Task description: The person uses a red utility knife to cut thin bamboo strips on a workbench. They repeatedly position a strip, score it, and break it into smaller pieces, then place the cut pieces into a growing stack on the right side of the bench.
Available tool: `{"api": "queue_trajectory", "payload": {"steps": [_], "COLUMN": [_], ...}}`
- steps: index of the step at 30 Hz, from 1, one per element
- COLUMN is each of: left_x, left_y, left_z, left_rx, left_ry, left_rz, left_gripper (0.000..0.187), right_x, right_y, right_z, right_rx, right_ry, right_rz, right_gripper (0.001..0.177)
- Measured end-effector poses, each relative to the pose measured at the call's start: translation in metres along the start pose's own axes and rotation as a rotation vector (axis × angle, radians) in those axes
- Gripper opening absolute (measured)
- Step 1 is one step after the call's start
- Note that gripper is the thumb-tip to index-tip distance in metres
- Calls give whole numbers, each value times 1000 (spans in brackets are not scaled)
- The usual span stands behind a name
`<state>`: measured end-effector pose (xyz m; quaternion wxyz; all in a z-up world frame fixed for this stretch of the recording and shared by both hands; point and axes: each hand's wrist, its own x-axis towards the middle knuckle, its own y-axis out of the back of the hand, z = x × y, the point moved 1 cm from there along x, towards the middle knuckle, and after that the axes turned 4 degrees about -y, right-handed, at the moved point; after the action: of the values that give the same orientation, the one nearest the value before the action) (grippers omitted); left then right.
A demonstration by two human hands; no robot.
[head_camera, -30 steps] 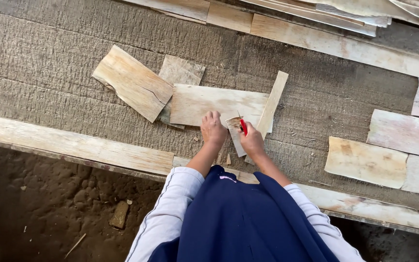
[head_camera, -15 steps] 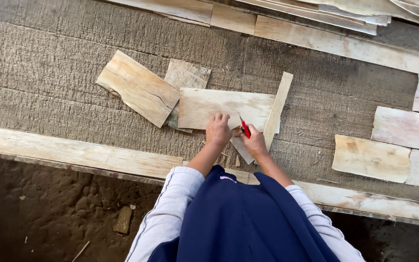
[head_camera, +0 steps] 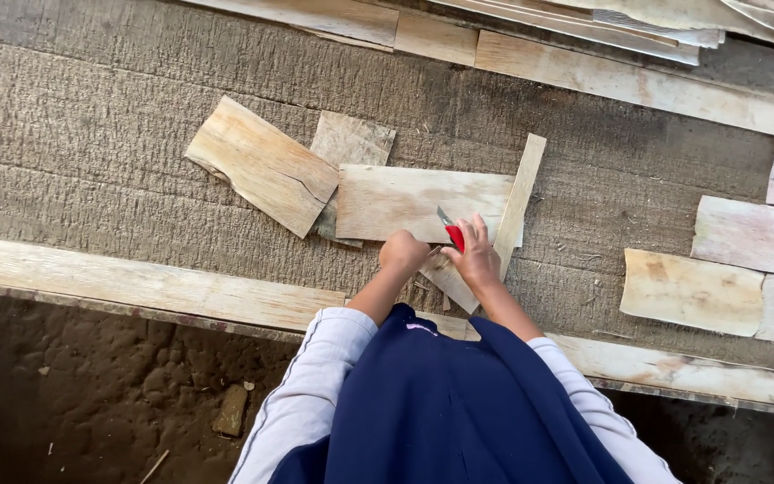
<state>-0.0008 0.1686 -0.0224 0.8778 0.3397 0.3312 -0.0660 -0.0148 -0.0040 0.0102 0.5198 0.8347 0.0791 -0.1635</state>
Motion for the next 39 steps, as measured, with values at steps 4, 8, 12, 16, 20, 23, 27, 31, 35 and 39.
{"api": "queue_trajectory", "payload": {"steps": [4, 8, 12, 16, 20, 23, 27, 31, 35, 39], "left_x": [-10, 7, 0, -20, -21, -10, -28, 34, 56, -2], "left_y": [0, -31, -39, -32, -33, -36, -14, -70, -86, -19], "left_z": [-10, -21, -10, 7, 21, 29, 41, 42, 69, 120], "left_rx": [-339, -778, -1037, -1253, -1345, -1361, -1409, -1192, -1289, -1384], "left_ry": [100, 268, 320, 298, 219, 257, 228, -46, -484, -527], "left_rz": [-130, -79, -65, -56, 93, 187, 217, 320, 572, 534], "left_gripper": [19, 23, 38, 44, 44, 58, 65, 28, 19, 17], "right_x": [6, 21, 19, 24, 18, 26, 24, 24, 25, 27], "right_y": [9, -16, -30, -28, -11, -16, -16, -5, -5, 11], "right_z": [-3, 28, 41, 42, 52, 71, 76, 77, 81, 74], "right_rx": [-97, -309, -473, -239, -222, -138, -110, -59, 122, 315], "right_ry": [35, 378, 594, 377, 78, -51, -29, -45, -123, -81], "right_rz": [2, 329, 615, 430, 470, 399, 350, 364, 365, 501], "right_gripper": [77, 64, 51, 47, 36, 33, 33, 31, 18, 10]}}
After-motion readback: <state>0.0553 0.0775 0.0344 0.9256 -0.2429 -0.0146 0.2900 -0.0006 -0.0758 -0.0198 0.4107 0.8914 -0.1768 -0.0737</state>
